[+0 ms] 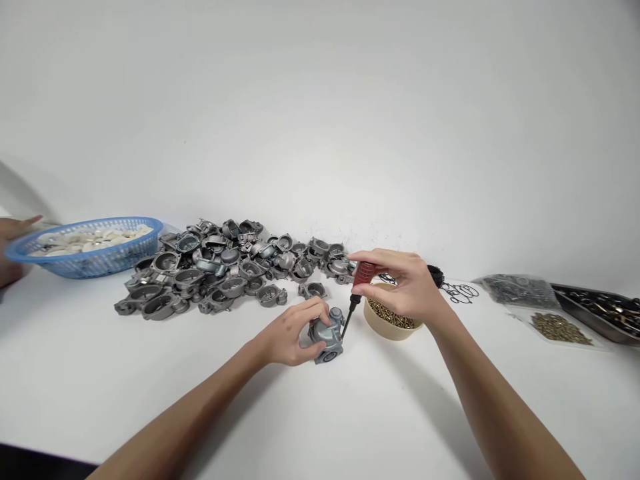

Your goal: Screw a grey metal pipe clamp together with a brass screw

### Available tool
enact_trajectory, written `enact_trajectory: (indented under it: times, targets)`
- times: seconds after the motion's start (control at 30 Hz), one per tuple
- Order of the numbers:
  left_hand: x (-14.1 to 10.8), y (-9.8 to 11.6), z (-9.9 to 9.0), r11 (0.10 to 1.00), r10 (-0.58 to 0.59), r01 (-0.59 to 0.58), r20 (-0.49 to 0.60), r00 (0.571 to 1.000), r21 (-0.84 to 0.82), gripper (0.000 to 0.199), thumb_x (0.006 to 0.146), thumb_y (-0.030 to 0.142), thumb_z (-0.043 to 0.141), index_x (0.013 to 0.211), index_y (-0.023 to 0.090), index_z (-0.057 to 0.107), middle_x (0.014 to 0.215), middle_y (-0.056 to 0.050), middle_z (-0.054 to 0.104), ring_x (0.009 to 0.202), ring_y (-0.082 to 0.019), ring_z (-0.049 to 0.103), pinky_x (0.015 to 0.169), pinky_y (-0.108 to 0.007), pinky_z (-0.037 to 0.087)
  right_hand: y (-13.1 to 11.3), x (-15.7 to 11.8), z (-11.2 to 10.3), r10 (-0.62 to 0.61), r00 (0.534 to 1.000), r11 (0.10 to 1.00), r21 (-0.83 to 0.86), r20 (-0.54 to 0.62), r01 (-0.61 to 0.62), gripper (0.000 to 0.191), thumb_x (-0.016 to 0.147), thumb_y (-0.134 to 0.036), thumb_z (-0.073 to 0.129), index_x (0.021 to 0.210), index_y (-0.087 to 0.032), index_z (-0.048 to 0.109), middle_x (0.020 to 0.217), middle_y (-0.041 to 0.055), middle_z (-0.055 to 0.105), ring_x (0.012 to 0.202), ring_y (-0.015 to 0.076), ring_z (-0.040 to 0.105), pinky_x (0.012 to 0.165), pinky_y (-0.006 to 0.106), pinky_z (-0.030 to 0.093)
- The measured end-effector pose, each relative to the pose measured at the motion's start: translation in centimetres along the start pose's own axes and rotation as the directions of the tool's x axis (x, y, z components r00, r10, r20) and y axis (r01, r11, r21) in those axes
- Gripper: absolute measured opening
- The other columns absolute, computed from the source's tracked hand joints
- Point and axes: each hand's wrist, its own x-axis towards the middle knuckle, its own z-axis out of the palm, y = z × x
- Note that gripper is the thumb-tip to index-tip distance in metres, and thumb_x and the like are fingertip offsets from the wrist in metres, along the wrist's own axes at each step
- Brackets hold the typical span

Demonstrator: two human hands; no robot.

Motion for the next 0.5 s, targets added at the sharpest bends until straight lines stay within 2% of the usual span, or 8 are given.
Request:
enact_trajectory:
  times: [0.3,0.5]
  targets:
    - [-0.13,-0.03,0.10,1.000,-0.012,0.012,0.007,1.000,-0.019,0.024,0.084,0.031,0.062,0.102,0.021,0.051,0.108,-0.008,0.058,0.094,-0.021,0.056,0.084,-0.033,0.044,0.00,0.01,0.18,0.004,1.000,1.000,-0.002,0.018,-0.004,0.035,0.082,-0.030,0.073,0.116,-0.028,0.068,0.091,0.0009,0.072,0.076,0.0141,0.067,0.073,0.031,0.058]
    - [0.01,-0.45,0.89,0.997,-0.070,0.068,-0.039,0.997,-0.048,0.040,0.070,0.032,0.077,0.097,0.022,0.049,0.106,-0.006,0.059,0.093,-0.021,0.058,0.082,-0.034,0.046,0.07,-0.02,0.22,0.010,0.999,0.999,0.049,0.043,-0.012,0.037,0.085,-0.027,0.069,0.122,-0.028,0.065,0.091,0.0017,0.071,0.079,0.0153,0.066,0.076,0.035,0.060]
